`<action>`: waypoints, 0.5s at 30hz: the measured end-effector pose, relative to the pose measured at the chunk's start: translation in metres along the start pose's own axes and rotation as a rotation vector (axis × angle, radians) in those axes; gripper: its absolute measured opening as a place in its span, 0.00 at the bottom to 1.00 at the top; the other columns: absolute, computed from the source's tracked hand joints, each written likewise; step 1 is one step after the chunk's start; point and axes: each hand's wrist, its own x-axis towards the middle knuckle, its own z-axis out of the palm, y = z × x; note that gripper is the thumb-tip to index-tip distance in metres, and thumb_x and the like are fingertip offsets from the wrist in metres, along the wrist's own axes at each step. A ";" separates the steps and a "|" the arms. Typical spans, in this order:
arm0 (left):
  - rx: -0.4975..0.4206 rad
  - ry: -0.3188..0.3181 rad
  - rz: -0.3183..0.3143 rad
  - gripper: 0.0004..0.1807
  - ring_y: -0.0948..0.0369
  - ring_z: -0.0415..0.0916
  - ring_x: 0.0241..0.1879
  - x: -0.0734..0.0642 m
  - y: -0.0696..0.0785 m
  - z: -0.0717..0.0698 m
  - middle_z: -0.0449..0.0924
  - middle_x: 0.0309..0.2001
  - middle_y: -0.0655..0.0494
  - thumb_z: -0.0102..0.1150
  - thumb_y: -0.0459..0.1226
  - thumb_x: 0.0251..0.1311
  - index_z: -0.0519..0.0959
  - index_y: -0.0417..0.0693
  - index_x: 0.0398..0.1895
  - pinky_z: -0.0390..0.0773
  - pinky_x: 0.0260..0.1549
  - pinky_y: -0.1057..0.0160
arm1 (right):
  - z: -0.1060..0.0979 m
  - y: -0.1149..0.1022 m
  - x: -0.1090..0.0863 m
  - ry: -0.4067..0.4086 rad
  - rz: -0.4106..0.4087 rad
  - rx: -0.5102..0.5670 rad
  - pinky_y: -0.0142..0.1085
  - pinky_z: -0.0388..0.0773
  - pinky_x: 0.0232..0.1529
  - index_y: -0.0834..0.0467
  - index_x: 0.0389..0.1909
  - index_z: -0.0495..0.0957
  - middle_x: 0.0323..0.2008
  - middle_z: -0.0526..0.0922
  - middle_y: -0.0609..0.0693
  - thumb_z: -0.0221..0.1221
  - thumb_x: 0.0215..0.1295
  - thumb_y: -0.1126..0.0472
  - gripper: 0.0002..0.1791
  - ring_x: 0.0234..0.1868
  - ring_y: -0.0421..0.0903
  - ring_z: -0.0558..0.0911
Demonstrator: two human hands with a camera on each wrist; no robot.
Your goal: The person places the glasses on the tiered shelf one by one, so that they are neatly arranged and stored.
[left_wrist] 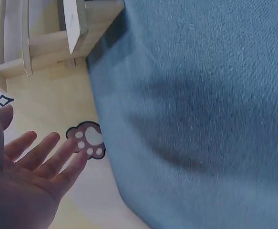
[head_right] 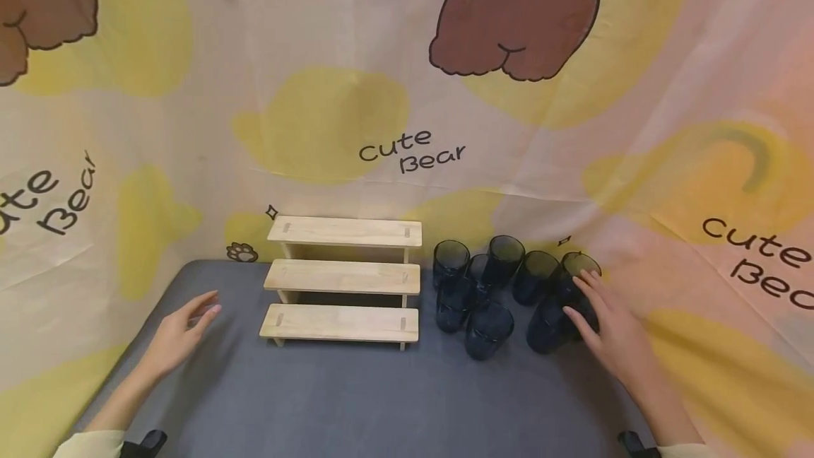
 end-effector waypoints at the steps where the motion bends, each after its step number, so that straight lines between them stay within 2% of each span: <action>1: -0.006 -0.011 -0.013 0.29 0.33 0.74 0.53 -0.001 0.001 0.002 0.70 0.61 0.29 0.45 0.44 0.76 0.63 0.31 0.69 0.79 0.48 0.36 | 0.002 -0.003 -0.002 0.002 0.000 0.003 0.55 0.70 0.62 0.63 0.67 0.68 0.68 0.67 0.63 0.71 0.54 0.64 0.39 0.64 0.68 0.69; 2: -0.014 -0.022 -0.027 0.30 0.33 0.73 0.54 -0.001 0.001 0.003 0.70 0.61 0.29 0.45 0.46 0.76 0.62 0.31 0.69 0.79 0.48 0.36 | 0.004 -0.007 -0.004 -0.002 0.003 0.016 0.54 0.69 0.63 0.62 0.69 0.67 0.69 0.65 0.62 0.72 0.52 0.64 0.41 0.64 0.68 0.68; 3: -0.024 -0.035 -0.043 0.30 0.34 0.72 0.55 -0.001 0.002 0.005 0.70 0.61 0.30 0.44 0.46 0.76 0.61 0.32 0.70 0.79 0.49 0.36 | 0.006 -0.010 -0.005 -0.003 0.004 0.023 0.47 0.75 0.59 0.60 0.70 0.66 0.70 0.64 0.60 0.73 0.51 0.64 0.44 0.59 0.64 0.74; 4: -0.032 -0.046 -0.060 0.31 0.34 0.72 0.56 -0.001 0.002 0.007 0.70 0.61 0.30 0.44 0.47 0.76 0.60 0.32 0.70 0.79 0.49 0.37 | 0.008 -0.013 -0.007 -0.004 0.004 0.027 0.42 0.79 0.52 0.59 0.71 0.64 0.71 0.62 0.59 0.74 0.49 0.63 0.46 0.56 0.63 0.77; 5: -0.044 -0.056 -0.078 0.31 0.34 0.72 0.56 -0.001 0.002 0.009 0.70 0.61 0.30 0.44 0.47 0.76 0.60 0.32 0.71 0.79 0.50 0.38 | 0.010 -0.016 -0.008 -0.011 0.004 0.031 0.35 0.82 0.42 0.58 0.72 0.62 0.72 0.61 0.58 0.75 0.48 0.62 0.49 0.48 0.57 0.82; 6: -0.063 -0.064 -0.099 0.31 0.35 0.72 0.56 -0.002 0.003 0.011 0.71 0.61 0.31 0.44 0.47 0.76 0.59 0.32 0.71 0.81 0.49 0.41 | 0.012 -0.019 -0.008 -0.018 0.005 0.033 0.30 0.79 0.30 0.57 0.73 0.61 0.73 0.60 0.56 0.76 0.46 0.60 0.51 0.37 0.49 0.83; 8: -0.118 -0.073 -0.136 0.31 0.37 0.74 0.56 -0.004 0.003 0.016 0.71 0.61 0.30 0.45 0.46 0.76 0.59 0.32 0.71 0.84 0.47 0.48 | 0.015 -0.025 -0.010 -0.022 -0.010 0.040 0.24 0.70 0.19 0.58 0.73 0.60 0.74 0.59 0.56 0.77 0.44 0.59 0.54 0.32 0.47 0.82; 9: -0.153 -0.080 -0.158 0.31 0.39 0.75 0.55 -0.006 0.002 0.019 0.71 0.61 0.30 0.45 0.45 0.76 0.59 0.32 0.71 0.85 0.46 0.51 | 0.017 -0.028 -0.011 -0.025 -0.015 0.043 0.19 0.68 0.19 0.58 0.73 0.60 0.74 0.59 0.55 0.78 0.43 0.59 0.55 0.32 0.46 0.82; 11: -0.234 -0.096 -0.197 0.30 0.42 0.77 0.53 -0.009 0.001 0.025 0.71 0.60 0.30 0.46 0.44 0.76 0.60 0.32 0.70 0.86 0.42 0.58 | 0.019 -0.035 -0.014 -0.043 -0.006 0.047 0.17 0.70 0.26 0.56 0.74 0.59 0.74 0.58 0.53 0.78 0.43 0.57 0.56 0.42 0.48 0.83; 13: -0.291 -0.114 -0.229 0.29 0.44 0.79 0.50 -0.012 0.001 0.031 0.73 0.59 0.29 0.48 0.43 0.75 0.62 0.31 0.69 0.87 0.41 0.60 | 0.024 -0.040 -0.017 -0.037 -0.015 0.052 0.16 0.72 0.39 0.57 0.73 0.60 0.74 0.58 0.52 0.79 0.41 0.57 0.56 0.62 0.55 0.74; 15: -0.319 -0.131 -0.261 0.28 0.45 0.81 0.47 -0.014 0.000 0.034 0.75 0.57 0.30 0.50 0.41 0.74 0.64 0.29 0.67 0.87 0.40 0.60 | 0.029 -0.045 -0.020 -0.036 -0.018 0.063 0.13 0.69 0.49 0.56 0.74 0.60 0.74 0.58 0.52 0.79 0.40 0.56 0.57 0.68 0.50 0.68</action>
